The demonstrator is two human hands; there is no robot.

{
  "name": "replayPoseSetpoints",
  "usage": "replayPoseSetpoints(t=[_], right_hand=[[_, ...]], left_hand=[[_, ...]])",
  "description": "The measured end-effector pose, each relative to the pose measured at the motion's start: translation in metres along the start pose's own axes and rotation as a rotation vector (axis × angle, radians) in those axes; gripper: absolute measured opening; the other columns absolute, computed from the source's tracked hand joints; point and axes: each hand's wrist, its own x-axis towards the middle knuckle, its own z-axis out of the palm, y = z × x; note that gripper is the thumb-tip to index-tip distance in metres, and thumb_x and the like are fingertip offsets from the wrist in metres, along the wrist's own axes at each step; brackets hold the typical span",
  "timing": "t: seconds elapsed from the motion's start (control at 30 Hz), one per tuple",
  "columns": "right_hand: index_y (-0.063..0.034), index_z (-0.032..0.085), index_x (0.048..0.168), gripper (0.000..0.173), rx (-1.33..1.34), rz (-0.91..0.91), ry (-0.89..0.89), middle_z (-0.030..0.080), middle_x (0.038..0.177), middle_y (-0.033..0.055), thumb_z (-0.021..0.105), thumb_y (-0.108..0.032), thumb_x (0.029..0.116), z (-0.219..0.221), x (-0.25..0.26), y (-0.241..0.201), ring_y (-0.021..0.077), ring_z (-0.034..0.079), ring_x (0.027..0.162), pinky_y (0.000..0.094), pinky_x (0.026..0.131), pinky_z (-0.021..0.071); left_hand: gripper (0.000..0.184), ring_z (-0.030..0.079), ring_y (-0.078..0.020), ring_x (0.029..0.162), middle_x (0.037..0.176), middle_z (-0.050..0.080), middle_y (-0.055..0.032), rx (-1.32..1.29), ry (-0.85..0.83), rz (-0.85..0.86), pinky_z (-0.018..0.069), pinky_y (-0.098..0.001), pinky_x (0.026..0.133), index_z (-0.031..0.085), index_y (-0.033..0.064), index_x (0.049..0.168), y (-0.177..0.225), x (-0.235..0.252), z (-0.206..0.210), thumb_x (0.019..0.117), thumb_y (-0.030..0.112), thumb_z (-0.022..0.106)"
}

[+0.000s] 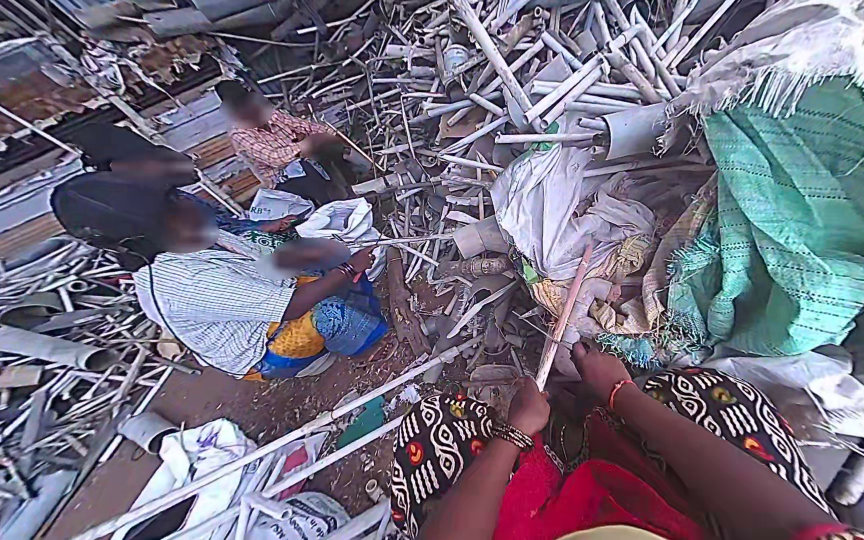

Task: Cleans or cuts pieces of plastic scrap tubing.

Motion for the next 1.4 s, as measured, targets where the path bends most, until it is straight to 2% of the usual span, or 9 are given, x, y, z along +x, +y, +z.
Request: replayPoseSetpoints(t=[0.13,0.4,0.53,0.67,0.8,0.93,1.2,1.33,1.4], right_hand=[[-0.0073,0.038,0.152,0.046,0.02,0.141,0.026,0.066,0.126,0.0273,0.046,-0.016,0.1076,-0.029,0.039,0.036,0.0471,0.066,0.118,0.0633,0.091,0.0537],[-0.0033,0.046,0.142,0.05,0.109,-0.134,-0.106,0.066,0.121,0.0282,0.035,-0.043,0.1129,0.004,-0.003,0.014,0.046,0.066,0.117,0.0623,0.094,0.052],[-0.0041,0.052,0.138,0.058,0.223,-0.101,-0.09,0.067,0.12,0.0269,0.031,-0.051,0.1119,0.002,0.015,0.018,0.0446,0.065,0.117,0.0623,0.096,0.0504],[-0.0014,0.056,0.134,0.062,0.286,0.015,-0.031,0.066,0.126,0.0263,0.028,-0.052,0.1119,-0.017,0.054,0.029,0.0424,0.063,0.123,0.0621,0.099,0.048],[-0.0012,0.057,0.133,0.061,0.244,0.061,-0.018,0.066,0.127,0.0254,0.028,-0.051,0.112,-0.014,0.049,0.015,0.0416,0.064,0.123,0.0609,0.098,0.0502],[-0.0019,0.057,0.132,0.062,0.13,0.026,-0.064,0.066,0.127,0.0255,0.027,-0.052,0.1116,-0.005,0.028,0.006,0.042,0.064,0.122,0.0611,0.097,0.0509],[-0.0048,0.056,0.137,0.057,0.189,0.173,0.007,0.066,0.131,0.0223,0.029,-0.049,0.1117,-0.023,0.06,-0.003,0.0385,0.064,0.126,0.0598,0.099,0.0505],[-0.0028,0.057,0.134,0.06,0.091,0.052,-0.046,0.066,0.127,0.0248,0.028,-0.051,0.1116,-0.011,0.027,-0.014,0.0417,0.064,0.123,0.0615,0.097,0.051],[-0.0034,0.057,0.132,0.059,0.061,0.041,-0.033,0.068,0.125,0.0247,0.029,-0.051,0.1114,-0.007,0.03,-0.01,0.042,0.066,0.12,0.0615,0.094,0.0521]], left_hand=[[0.052,0.057,-0.0386,0.134,0.142,0.056,-0.0299,-0.013,-0.014,0.007,0.044,-0.0515,0.114,0.034,-0.0068,0.153,0.003,0.003,0.015,0.1122,0.023,0.044],[0.047,0.06,-0.0392,0.128,0.137,0.058,-0.0298,-0.093,-0.021,-0.002,0.0459,-0.0532,0.109,0.042,-0.0065,0.147,-0.012,0.01,0.003,0.1121,0.025,0.046],[0.046,0.06,-0.0399,0.126,0.134,0.059,-0.0302,-0.116,0.002,0.001,0.0464,-0.0536,0.108,0.044,-0.0066,0.145,-0.013,0.008,-0.002,0.112,0.024,0.046],[0.047,0.067,-0.0391,0.116,0.13,0.062,-0.029,-0.111,0.001,-0.011,0.0519,-0.0529,0.102,0.044,-0.0049,0.146,-0.016,0.017,0.003,0.1124,0.028,0.045],[0.045,0.066,-0.0392,0.116,0.13,0.062,-0.0294,-0.16,0.004,-0.02,0.0513,-0.0531,0.101,0.045,-0.0044,0.146,-0.019,0.026,0.004,0.1121,0.026,0.046],[0.046,0.063,-0.0392,0.122,0.132,0.061,-0.0295,-0.139,-0.01,-0.01,0.0489,-0.0533,0.105,0.045,-0.0044,0.146,-0.019,0.028,0.004,0.1122,0.027,0.046],[0.052,0.056,-0.0394,0.136,0.144,0.056,-0.0294,-0.136,-0.023,-0.001,0.0434,-0.0529,0.114,0.039,-0.0042,0.153,-0.011,0.027,0.007,0.1125,0.028,0.045],[0.049,0.063,-0.0382,0.116,0.133,0.059,-0.0295,-0.272,-0.057,0.023,0.0488,-0.0515,0.102,0.043,-0.0048,0.148,-0.021,0.04,0.001,0.1123,0.028,0.047],[0.048,0.064,-0.0382,0.116,0.132,0.059,-0.0295,-0.262,-0.055,0.033,0.0499,-0.0515,0.101,0.044,-0.0053,0.147,-0.022,0.041,0.003,0.1125,0.029,0.046]])
